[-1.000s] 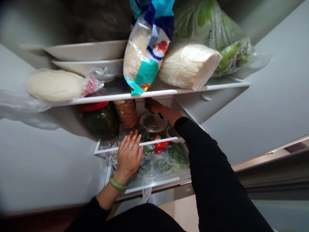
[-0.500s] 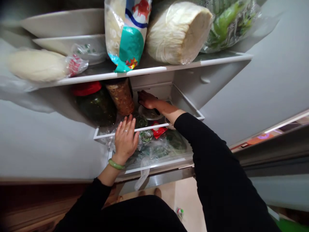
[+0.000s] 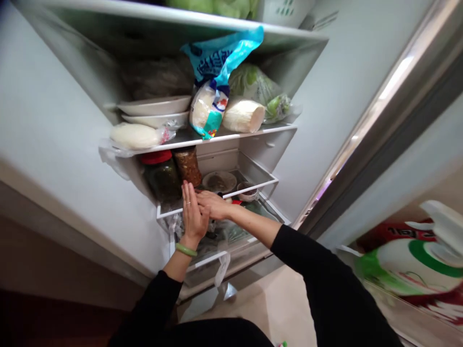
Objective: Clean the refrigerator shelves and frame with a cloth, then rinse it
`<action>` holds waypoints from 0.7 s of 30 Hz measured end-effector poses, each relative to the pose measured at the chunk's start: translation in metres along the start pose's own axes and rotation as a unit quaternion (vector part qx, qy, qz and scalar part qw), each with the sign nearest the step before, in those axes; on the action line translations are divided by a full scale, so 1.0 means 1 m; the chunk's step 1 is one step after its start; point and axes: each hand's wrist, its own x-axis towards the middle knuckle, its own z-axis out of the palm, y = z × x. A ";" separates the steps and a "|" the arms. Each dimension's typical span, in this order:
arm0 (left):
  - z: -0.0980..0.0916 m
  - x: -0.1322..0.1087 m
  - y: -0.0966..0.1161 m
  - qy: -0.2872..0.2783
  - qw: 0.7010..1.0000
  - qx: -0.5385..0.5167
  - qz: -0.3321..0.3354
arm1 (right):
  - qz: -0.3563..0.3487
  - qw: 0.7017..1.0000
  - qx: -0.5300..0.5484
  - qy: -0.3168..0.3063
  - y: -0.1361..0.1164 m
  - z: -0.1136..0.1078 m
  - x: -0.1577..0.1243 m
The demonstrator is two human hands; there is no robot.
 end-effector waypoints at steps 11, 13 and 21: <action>-0.001 0.003 -0.002 -0.052 0.998 0.014 0.010 | 0.194 0.969 -0.108 0.112 0.050 -0.041 -0.086; -0.001 0.003 -0.001 -0.055 0.998 0.026 0.009 | 0.275 0.942 -0.141 0.132 0.073 -0.057 -0.113; -0.001 -0.001 -0.002 -0.068 0.995 0.070 0.020 | 0.393 0.866 -0.204 0.231 0.104 -0.064 -0.150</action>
